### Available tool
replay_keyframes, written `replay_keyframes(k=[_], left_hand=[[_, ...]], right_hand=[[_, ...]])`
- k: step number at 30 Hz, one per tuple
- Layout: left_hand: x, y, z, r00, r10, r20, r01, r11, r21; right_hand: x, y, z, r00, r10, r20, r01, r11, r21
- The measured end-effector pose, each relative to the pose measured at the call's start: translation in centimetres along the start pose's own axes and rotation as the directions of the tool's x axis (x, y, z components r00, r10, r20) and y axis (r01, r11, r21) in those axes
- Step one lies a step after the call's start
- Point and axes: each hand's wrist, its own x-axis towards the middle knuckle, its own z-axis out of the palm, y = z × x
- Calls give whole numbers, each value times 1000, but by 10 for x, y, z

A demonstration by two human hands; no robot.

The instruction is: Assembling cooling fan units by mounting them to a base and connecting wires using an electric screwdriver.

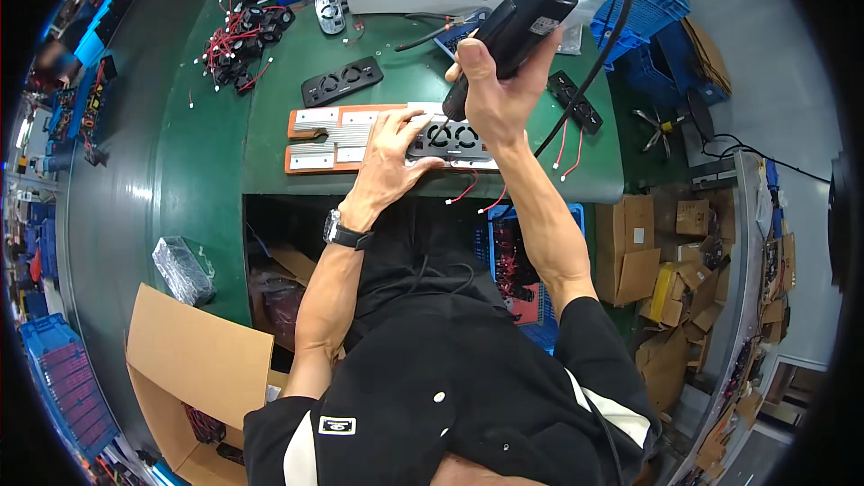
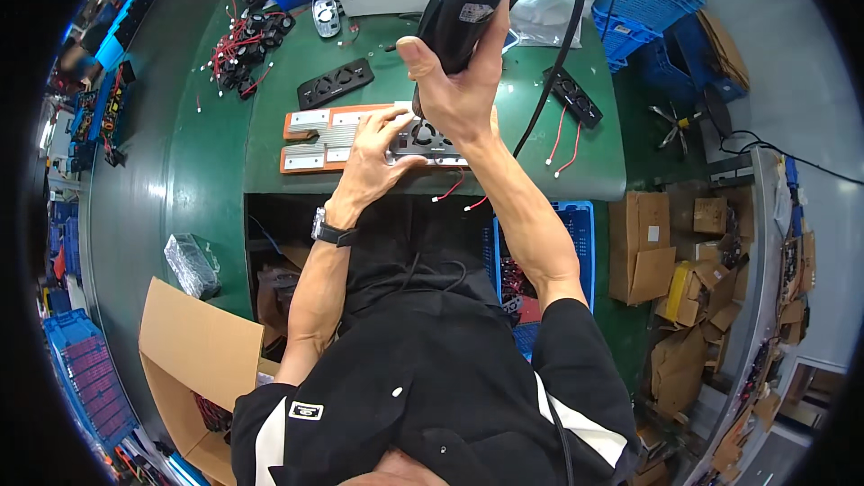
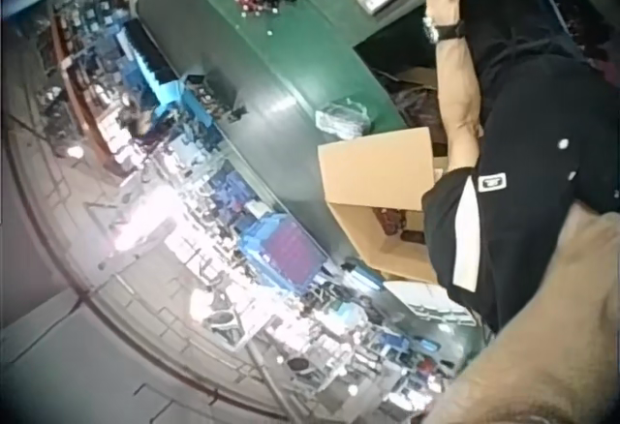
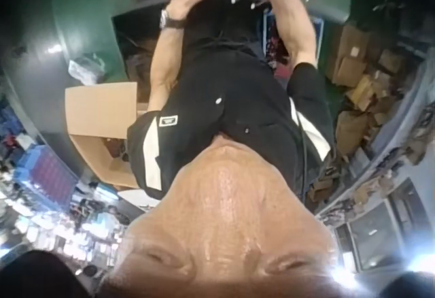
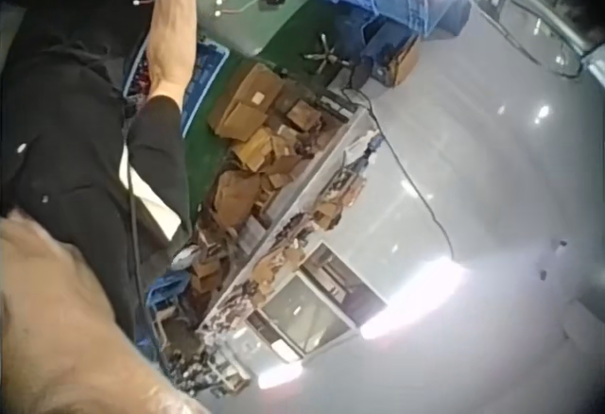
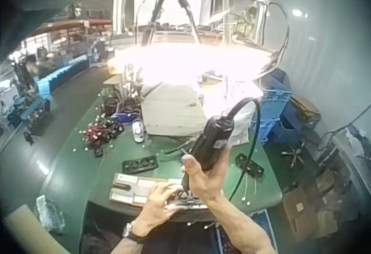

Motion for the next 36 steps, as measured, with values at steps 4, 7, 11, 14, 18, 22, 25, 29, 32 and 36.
replay_keyframes(k=[4, 7, 11, 14, 18, 22, 25, 29, 32, 36], left_hand=[[2, -6, 4, 1000, -7, 13, 7, 999, -53], [3, -7, 5, 999, 17, 29, -16, 998, -55], [3, -12, 6, 999, 27, 24, -25, 997, -71], [3, -11, 7, 999, 37, 6, -36, 997, -65], [4, -10, 8, 1000, 13, 1, -13, 997, -71], [1, -15, 9, 1000, 10, -2, -10, 997, -73], [0, -12, 9, 1000, 2, -6, -2, 996, -85], [-1, -9, 8, 1000, -1, -13, 0, 996, -86], [-2, -10, 9, 1000, -22, 16, 23, 995, -100], [0, -13, 7, 1000, 19, -2, -19, 998, -65]], right_hand=[[-3, 0, 1, 999, 48, 4, -48, 999, 22], [-4, 5, -1, 1000, 6, 5, -6, 1000, 1], [-6, 3, 2, 996, -32, 79, 35, 999, -37], [-5, 6, 2, 992, -56, 110, 63, 996, -61], [-12, 21, -4, 985, -26, 173, 32, 999, -32], [-11, 15, 9, 961, -151, 232, 164, 986, -38], [-12, 14, 7, 965, -91, 246, 98, 995, -17], [-14, 15, 2, 968, -64, 242, 70, 997, -19], [-18, 20, -2, 978, 8, 207, -10, 1000, 10], [-13, 14, 12, 989, 13, 147, -14, 1000, 11]])
